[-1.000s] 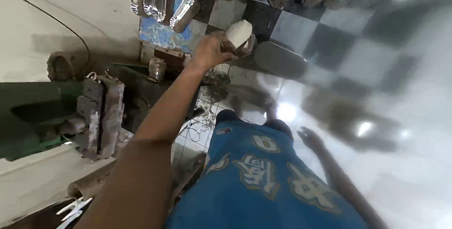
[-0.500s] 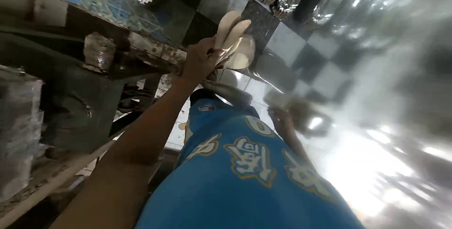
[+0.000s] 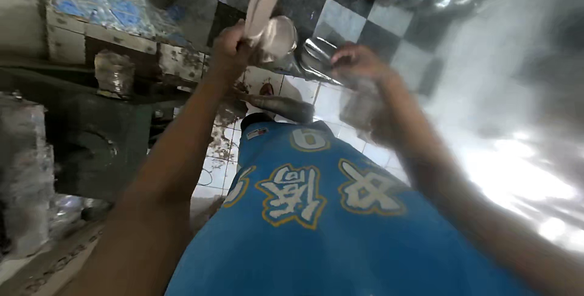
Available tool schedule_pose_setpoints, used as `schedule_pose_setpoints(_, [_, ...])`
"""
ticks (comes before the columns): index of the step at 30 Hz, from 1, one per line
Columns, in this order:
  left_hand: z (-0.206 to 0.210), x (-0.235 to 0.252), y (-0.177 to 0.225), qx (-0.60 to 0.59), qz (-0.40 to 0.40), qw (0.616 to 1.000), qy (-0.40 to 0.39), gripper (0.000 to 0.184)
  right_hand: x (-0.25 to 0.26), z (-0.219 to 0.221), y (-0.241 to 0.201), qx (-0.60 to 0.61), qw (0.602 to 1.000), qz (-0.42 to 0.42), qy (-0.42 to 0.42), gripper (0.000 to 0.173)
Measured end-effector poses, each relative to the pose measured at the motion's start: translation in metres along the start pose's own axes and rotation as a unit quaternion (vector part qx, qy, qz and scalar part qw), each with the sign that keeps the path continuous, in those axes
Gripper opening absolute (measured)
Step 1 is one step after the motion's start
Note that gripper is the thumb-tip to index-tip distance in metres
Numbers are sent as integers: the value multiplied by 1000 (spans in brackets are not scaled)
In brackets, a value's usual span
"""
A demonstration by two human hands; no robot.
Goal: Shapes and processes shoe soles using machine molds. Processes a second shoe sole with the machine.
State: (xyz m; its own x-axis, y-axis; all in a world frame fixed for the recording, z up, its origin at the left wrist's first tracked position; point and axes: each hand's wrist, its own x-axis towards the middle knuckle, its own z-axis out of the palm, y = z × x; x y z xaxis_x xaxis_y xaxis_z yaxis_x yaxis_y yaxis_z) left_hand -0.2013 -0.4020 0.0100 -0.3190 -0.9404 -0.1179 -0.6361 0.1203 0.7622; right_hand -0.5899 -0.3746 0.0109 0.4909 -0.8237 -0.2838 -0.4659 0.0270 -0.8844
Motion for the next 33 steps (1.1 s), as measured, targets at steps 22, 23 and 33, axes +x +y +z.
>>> schedule_pose_setpoints(22, [45,-95,133,-566,-177,805,5,69,-67,66,-158,-30,991,-26,126,45])
schedule_pose_setpoints(23, [37,-96,132,-588,-204,782,1,64,-60,70,-159,1,992,-16,124,44])
schedule_pose_setpoints(33, [-32,-110,46,-601,-214,764,98,29,-10,114,-120,-61,988,-39,138,28])
